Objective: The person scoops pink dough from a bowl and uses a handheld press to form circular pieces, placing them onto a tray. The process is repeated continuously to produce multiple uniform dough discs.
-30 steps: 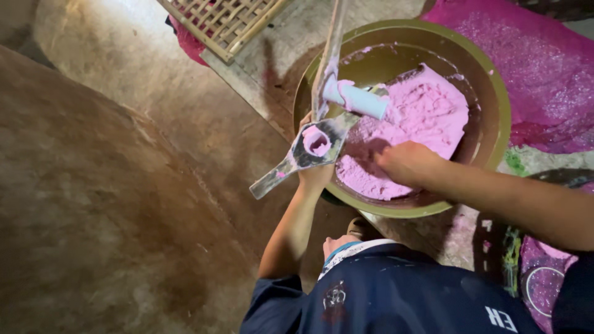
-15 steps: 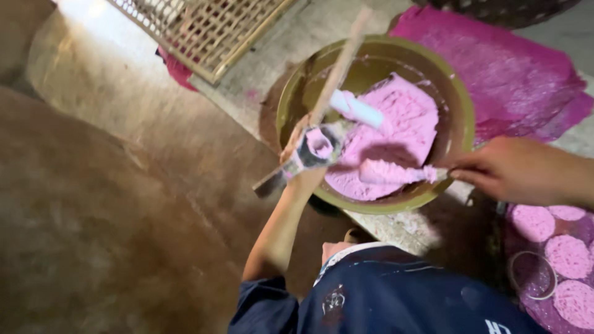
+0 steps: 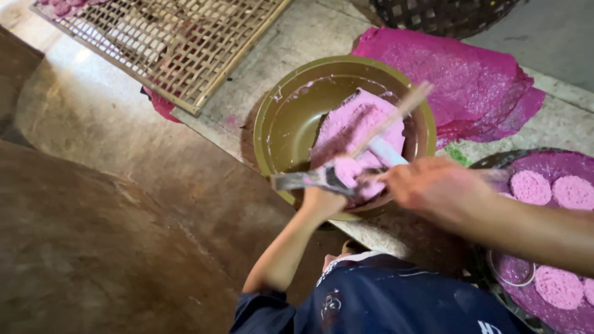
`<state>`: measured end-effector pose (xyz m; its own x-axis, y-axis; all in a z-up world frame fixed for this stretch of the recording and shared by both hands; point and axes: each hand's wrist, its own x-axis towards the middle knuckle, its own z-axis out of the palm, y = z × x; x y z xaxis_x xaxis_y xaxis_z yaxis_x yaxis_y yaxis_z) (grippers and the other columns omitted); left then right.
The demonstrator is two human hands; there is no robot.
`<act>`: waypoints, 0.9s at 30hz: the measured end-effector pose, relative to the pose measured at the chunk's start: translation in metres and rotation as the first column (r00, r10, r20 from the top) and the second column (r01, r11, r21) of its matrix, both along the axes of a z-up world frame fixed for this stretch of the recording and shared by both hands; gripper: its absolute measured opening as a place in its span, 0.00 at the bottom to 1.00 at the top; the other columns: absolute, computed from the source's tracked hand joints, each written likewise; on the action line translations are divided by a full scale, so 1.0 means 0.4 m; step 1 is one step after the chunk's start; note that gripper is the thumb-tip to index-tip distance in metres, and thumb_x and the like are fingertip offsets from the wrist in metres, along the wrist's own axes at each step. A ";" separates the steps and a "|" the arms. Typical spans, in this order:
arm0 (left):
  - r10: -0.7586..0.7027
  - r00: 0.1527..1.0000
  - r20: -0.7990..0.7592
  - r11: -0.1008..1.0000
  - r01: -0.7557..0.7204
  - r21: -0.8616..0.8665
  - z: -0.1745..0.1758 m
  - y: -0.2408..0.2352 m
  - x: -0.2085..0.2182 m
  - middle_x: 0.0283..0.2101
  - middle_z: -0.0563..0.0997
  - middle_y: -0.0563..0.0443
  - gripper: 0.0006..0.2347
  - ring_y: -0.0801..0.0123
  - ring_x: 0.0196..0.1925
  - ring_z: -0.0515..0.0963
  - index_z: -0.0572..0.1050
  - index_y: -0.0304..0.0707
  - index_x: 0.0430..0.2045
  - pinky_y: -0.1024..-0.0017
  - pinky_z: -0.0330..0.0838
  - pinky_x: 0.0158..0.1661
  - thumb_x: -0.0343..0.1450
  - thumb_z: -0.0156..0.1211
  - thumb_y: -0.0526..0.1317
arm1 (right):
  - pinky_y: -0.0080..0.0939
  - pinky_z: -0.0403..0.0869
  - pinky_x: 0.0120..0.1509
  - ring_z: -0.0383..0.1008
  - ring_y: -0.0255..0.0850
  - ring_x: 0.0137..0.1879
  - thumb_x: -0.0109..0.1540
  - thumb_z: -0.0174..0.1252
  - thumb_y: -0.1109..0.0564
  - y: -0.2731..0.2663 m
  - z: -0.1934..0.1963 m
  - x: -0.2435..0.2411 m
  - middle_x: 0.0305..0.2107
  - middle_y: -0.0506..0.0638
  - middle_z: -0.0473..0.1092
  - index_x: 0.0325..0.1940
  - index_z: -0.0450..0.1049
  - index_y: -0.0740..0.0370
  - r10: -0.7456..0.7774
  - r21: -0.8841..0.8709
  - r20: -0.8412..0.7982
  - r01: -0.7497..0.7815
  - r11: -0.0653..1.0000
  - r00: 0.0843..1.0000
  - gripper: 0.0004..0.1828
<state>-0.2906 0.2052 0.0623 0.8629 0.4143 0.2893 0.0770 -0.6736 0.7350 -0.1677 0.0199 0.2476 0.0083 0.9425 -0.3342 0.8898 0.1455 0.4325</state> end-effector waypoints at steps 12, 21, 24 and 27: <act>0.311 0.919 0.242 0.866 -0.379 0.327 0.098 0.045 0.038 0.68 0.69 0.35 0.20 0.39 0.61 0.76 0.78 0.36 0.48 0.55 0.75 0.56 0.60 0.68 0.38 | 0.49 0.79 0.52 0.81 0.54 0.49 0.62 0.57 0.64 -0.040 -0.337 0.008 0.46 0.65 0.77 0.63 0.72 0.64 0.085 0.366 -0.903 0.651 0.665 0.421 0.23; 0.363 0.920 0.146 0.845 -0.391 0.365 0.056 0.023 0.086 0.74 0.53 0.26 0.20 0.29 0.63 0.69 0.78 0.36 0.48 0.46 0.74 0.50 0.62 0.69 0.41 | 0.46 0.79 0.50 0.82 0.45 0.42 0.66 0.55 0.59 -0.026 -0.366 0.094 0.45 0.63 0.78 0.64 0.72 0.63 0.026 0.296 -0.930 0.706 0.644 0.367 0.21; 0.328 0.924 0.194 0.839 -0.380 0.391 0.036 0.058 0.079 0.74 0.57 0.25 0.18 0.36 0.58 0.75 0.77 0.37 0.47 0.50 0.77 0.48 0.63 0.66 0.40 | 0.48 0.78 0.45 0.80 0.50 0.44 0.68 0.54 0.55 -0.026 -0.317 0.046 0.44 0.64 0.77 0.62 0.73 0.64 0.256 0.504 -0.849 0.559 0.659 0.462 0.19; 0.287 0.912 0.291 0.811 -0.394 0.432 0.028 0.094 0.067 0.72 0.65 0.28 0.18 0.51 0.44 0.79 0.74 0.30 0.54 0.58 0.79 0.39 0.72 0.63 0.40 | 0.51 0.76 0.38 0.73 0.48 0.26 0.68 0.55 0.46 -0.022 -0.178 0.078 0.26 0.58 0.79 0.67 0.75 0.42 -0.588 -0.178 -0.751 0.766 0.617 0.299 0.22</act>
